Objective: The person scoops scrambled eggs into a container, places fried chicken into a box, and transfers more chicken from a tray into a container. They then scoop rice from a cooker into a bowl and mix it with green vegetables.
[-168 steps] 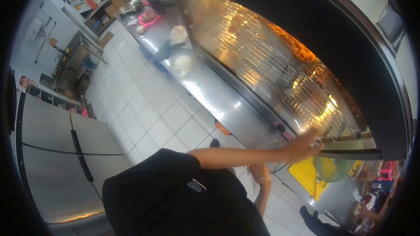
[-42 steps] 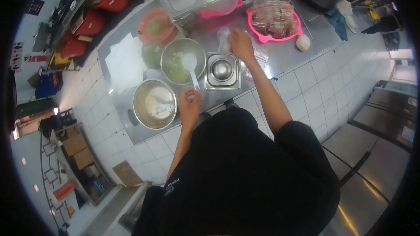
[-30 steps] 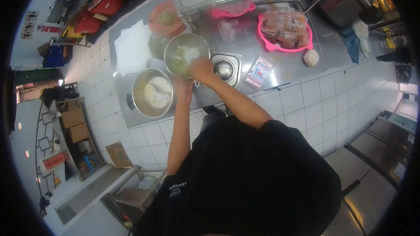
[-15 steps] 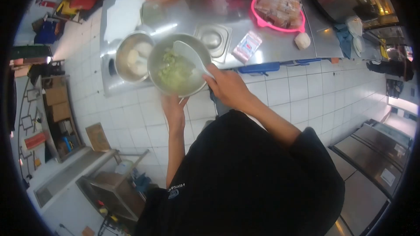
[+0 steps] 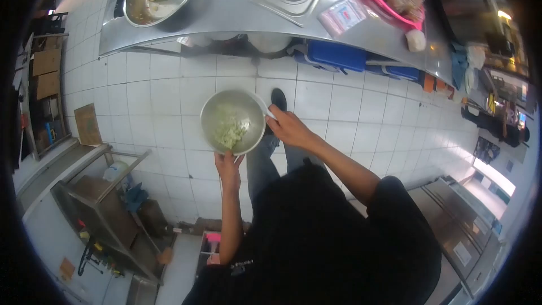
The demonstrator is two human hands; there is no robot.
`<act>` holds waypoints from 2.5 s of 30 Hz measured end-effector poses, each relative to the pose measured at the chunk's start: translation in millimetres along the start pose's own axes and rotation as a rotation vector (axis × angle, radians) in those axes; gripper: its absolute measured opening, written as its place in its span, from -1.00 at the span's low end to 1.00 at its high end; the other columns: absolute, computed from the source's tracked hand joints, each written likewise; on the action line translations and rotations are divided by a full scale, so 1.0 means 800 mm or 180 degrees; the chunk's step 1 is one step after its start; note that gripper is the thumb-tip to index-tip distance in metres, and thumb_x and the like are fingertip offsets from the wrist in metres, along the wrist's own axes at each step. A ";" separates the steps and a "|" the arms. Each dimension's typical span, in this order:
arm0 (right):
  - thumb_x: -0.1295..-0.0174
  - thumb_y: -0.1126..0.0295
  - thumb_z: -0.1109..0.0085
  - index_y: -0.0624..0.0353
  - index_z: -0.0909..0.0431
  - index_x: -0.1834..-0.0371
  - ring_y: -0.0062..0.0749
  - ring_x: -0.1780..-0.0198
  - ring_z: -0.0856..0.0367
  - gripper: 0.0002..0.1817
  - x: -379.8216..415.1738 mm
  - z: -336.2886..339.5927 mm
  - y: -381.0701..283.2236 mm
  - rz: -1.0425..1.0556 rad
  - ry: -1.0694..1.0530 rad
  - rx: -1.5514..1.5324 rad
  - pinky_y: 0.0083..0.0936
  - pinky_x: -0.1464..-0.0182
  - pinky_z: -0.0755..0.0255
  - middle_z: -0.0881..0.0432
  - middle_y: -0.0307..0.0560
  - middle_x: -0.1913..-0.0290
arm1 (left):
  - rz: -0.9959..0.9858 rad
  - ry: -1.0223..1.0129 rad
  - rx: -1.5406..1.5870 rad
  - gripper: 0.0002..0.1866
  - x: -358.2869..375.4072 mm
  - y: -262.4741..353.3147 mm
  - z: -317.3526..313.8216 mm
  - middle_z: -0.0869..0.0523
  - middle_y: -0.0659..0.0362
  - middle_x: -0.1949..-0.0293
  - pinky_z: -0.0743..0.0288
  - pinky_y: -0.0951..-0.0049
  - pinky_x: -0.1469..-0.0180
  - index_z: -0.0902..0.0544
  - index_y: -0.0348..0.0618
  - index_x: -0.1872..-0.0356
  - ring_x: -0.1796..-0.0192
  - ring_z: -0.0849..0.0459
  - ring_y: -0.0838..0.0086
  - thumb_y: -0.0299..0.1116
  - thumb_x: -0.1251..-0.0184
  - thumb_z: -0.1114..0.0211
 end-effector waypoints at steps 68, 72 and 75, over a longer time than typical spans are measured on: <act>-0.46 0.08 0.09 0.34 -0.53 0.24 0.28 0.17 -0.58 -0.54 -0.375 0.083 0.334 0.0241 0.3411 0.0732 -0.01 0.12 -0.39 -0.59 0.38 0.31 | -0.1904 -0.2054 -0.0284 -0.52 -0.625 0.037 -0.262 -0.55 -0.07 -0.10 -0.66 0.17 -0.11 -0.33 -0.28 -0.24 -0.06 -0.67 0.10 -0.41 -0.28 -0.07; -0.46 0.08 0.05 0.35 -0.44 0.31 0.39 0.23 -0.49 -0.55 -0.368 0.024 0.379 -0.0118 0.2321 0.0914 -0.01 0.20 -0.36 -0.55 0.38 0.37 | -0.2267 -0.2457 -0.0673 -0.53 -0.638 0.041 -0.286 -0.59 -0.04 -0.07 -0.67 0.22 -0.09 -0.36 -0.26 -0.24 -0.02 -0.69 0.14 -0.37 -0.32 -0.10; -0.45 0.15 0.01 0.31 -0.41 0.29 0.25 0.28 -0.57 -0.63 -0.382 0.005 0.390 0.0071 0.2284 0.0991 -0.07 0.23 -0.39 -0.58 0.31 0.39 | -0.1989 -0.2191 -0.0487 -0.54 -0.616 0.037 -0.290 -0.61 0.00 -0.06 -0.66 0.26 -0.07 -0.37 -0.23 -0.25 -0.05 -0.69 0.19 -0.36 -0.34 -0.10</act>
Point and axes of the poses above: each hand's wrist, its own x-axis away from the middle knuckle, its own z-axis out of the back of the hand, y = z × x, the point moved 2 cm from there along -x, towards the middle knuckle
